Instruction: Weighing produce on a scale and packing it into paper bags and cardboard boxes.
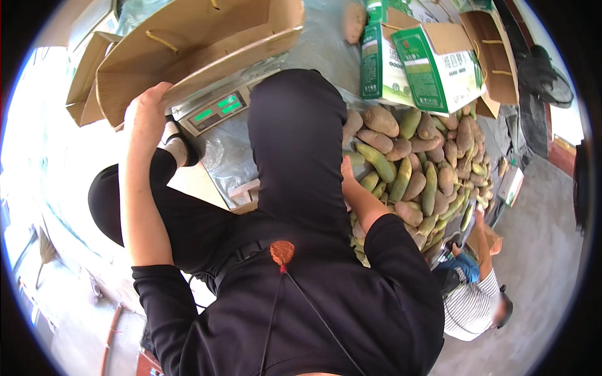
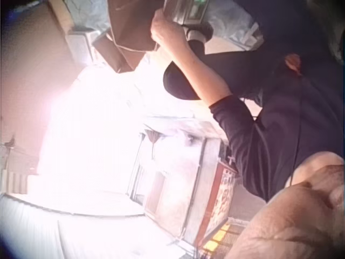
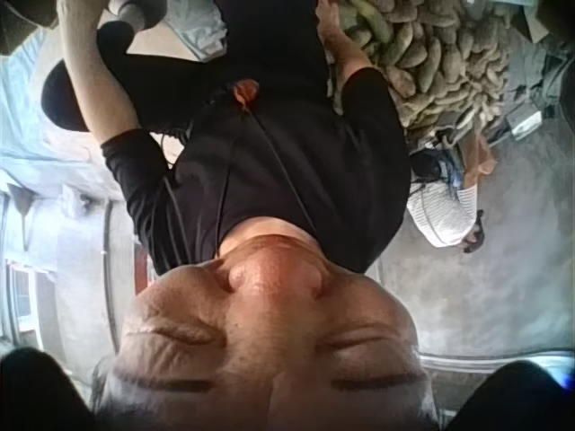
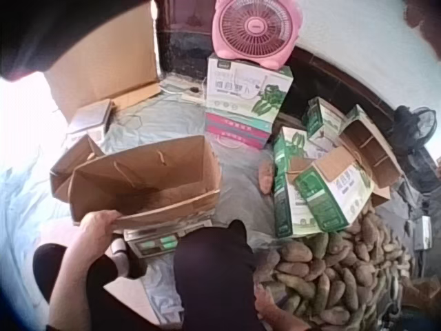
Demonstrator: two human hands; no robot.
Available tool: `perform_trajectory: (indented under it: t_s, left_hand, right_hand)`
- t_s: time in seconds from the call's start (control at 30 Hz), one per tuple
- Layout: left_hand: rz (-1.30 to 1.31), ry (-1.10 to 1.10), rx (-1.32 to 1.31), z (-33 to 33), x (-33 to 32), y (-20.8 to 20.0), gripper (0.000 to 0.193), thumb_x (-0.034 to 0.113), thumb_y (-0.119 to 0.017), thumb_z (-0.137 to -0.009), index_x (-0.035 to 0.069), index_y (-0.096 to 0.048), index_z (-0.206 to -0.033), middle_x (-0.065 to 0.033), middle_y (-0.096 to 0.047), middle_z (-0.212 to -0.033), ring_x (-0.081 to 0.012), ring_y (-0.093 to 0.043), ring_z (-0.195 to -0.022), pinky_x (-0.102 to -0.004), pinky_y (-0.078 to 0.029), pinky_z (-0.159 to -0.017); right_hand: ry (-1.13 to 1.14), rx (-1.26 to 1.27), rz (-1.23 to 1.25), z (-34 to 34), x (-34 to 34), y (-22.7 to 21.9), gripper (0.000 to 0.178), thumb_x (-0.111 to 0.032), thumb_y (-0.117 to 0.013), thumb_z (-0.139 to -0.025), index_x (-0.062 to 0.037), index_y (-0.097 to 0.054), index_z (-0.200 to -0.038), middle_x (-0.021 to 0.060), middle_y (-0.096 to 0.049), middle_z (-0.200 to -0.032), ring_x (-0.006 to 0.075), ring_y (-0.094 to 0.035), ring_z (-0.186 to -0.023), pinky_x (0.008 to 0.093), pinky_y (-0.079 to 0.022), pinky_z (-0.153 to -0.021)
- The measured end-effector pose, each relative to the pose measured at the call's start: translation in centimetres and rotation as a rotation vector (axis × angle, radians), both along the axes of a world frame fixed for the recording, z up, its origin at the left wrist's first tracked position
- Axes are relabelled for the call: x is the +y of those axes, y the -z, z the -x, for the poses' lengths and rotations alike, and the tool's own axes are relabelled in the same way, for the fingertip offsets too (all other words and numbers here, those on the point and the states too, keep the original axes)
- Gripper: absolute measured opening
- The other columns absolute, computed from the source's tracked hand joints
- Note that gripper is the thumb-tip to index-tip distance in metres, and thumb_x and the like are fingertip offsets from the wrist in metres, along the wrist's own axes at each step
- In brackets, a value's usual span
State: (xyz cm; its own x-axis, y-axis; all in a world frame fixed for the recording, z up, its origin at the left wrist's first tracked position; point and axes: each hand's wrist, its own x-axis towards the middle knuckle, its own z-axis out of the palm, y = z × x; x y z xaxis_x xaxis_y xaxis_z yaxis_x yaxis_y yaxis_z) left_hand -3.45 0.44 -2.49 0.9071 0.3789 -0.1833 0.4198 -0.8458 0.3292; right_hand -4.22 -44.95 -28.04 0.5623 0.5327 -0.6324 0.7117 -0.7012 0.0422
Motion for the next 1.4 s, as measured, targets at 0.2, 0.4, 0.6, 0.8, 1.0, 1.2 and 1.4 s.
perform_trajectory:
  t_s: [0.2,0.4,0.6,0.8,1.0,1.2,1.4]
  left_hand:
    - [-0.002,-0.009,0.016,-0.4,-1.2,-0.9,0.036,-0.008,-0.049,-0.077,0.008,-0.065,-0.105,-0.0165,-0.066,-0.098,-0.0353,-0.063,-0.096,-0.0426,-0.05,-0.084]
    - [-0.025,0.008,0.046,0.4,-0.6,-0.7,0.035,-0.009,-0.052,-0.074,0.006,-0.064,-0.103,-0.0138,-0.066,-0.097,-0.0321,-0.062,-0.098,-0.044,-0.046,-0.086]
    - [-0.117,0.031,0.103,0.1,-0.6,-1.0,0.032,-0.006,-0.05,-0.077,0.007,-0.063,-0.104,-0.0134,-0.065,-0.094,-0.0315,-0.062,-0.096,-0.042,-0.046,-0.086]
    - [-0.103,0.031,0.155,-0.6,-0.7,-0.5,0.033,-0.007,-0.051,-0.076,0.007,-0.063,-0.103,-0.0122,-0.066,-0.095,-0.0308,-0.063,-0.096,-0.041,-0.044,-0.087]
    - [-0.114,0.044,0.138,0.1,-0.6,-1.1,0.034,-0.008,-0.051,-0.074,0.007,-0.062,-0.103,-0.012,-0.066,-0.095,-0.0306,-0.062,-0.098,-0.0435,-0.043,-0.086]
    - [-0.103,0.035,0.153,-0.1,-0.5,-0.9,0.031,-0.008,-0.053,-0.074,0.006,-0.061,-0.1,-0.0115,-0.065,-0.092,-0.0301,-0.062,-0.098,-0.0447,-0.043,-0.086]
    - [-0.186,0.074,-0.02,0.9,-0.2,0.3,0.02,-0.002,-0.058,-0.075,0.008,-0.062,-0.092,-0.0112,-0.066,-0.081,-0.0307,-0.066,-0.087,-0.0457,-0.046,-0.077]
  right_hand:
    - [-0.015,-0.216,-0.278,-0.3,-2.3,7.9,0.039,-0.006,-0.059,-0.077,-0.0078,-0.054,-0.116,0.0052,-0.052,-0.12,0.0227,-0.05,-0.107,0.0393,-0.043,-0.081]
    - [0.125,-0.15,-0.45,-3.2,-2.8,7.1,0.04,-0.004,-0.06,-0.076,-0.0067,-0.054,-0.116,0.0064,-0.054,-0.118,0.0245,-0.052,-0.103,0.0394,-0.044,-0.081]
    - [0.355,-0.065,-0.563,-3.8,-5.6,6.5,0.042,-0.002,-0.062,-0.074,-0.0057,-0.054,-0.115,0.0076,-0.055,-0.116,0.0262,-0.054,-0.099,0.0395,-0.045,-0.08]
    - [0.756,0.094,-0.863,-8.0,-8.0,6.9,0.043,0.002,-0.066,-0.071,-0.0037,-0.054,-0.112,0.0086,-0.059,-0.108,0.0267,-0.058,-0.091,0.0379,-0.047,-0.079]
    - [0.926,-0.023,-1.101,-14.8,4.5,-18.0,0.046,0.002,-0.074,-0.072,0.0005,-0.056,-0.115,0.0071,-0.063,-0.101,0.0165,-0.06,-0.091,0.0306,-0.05,-0.08]
    - [0.634,-0.033,-1.712,-19.4,11.5,-31.2,0.054,0.005,-0.073,-0.076,0.0044,-0.049,-0.125,0.0136,-0.056,-0.121,0.0224,-0.054,-0.113,0.0358,-0.041,-0.101]
    - [0.374,0.203,-1.631,-20.6,22.0,-34.2,0.049,0.002,-0.077,-0.07,-0.0003,-0.059,-0.116,0.0061,-0.064,-0.108,0.0155,-0.061,-0.095,0.0298,-0.047,-0.089]
